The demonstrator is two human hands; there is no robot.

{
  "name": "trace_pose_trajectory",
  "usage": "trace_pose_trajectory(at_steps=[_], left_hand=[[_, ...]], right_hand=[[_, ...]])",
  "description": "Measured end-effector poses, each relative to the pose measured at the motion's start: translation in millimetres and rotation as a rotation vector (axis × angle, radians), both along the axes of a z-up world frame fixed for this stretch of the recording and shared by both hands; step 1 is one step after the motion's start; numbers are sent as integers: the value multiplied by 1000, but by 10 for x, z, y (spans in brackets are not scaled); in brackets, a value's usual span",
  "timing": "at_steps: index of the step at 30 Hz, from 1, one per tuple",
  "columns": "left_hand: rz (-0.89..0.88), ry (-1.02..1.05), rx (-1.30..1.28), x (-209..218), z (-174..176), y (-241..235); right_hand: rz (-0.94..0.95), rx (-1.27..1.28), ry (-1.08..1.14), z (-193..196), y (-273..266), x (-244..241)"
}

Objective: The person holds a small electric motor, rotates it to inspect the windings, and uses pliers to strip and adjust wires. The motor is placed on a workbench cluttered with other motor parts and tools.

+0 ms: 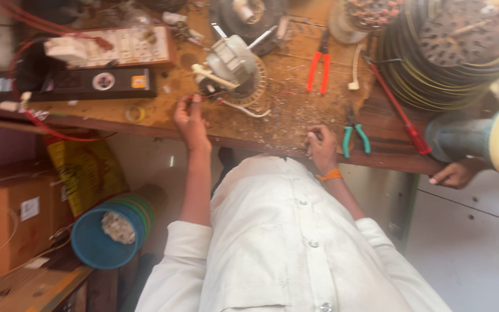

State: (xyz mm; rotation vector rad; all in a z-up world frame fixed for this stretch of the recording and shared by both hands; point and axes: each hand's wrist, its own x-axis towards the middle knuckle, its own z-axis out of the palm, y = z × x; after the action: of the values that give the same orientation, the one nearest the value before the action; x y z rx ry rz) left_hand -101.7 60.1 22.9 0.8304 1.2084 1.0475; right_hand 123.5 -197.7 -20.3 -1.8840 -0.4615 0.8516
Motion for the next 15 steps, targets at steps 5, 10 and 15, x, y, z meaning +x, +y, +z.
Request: trace_pose_trajectory(at_steps=[5, 10, 15], left_hand=[[-12, -6, -10, 19, 13, -14], [-3, 44, -33, 7, 39, -52], [-44, 27, 6, -44, 87, -77]], right_hand=[[16, 9, 26, 2, 27, 52], [68, -6, -38, 28, 8, 28], [71, -11, -8, 32, 23, 39]])
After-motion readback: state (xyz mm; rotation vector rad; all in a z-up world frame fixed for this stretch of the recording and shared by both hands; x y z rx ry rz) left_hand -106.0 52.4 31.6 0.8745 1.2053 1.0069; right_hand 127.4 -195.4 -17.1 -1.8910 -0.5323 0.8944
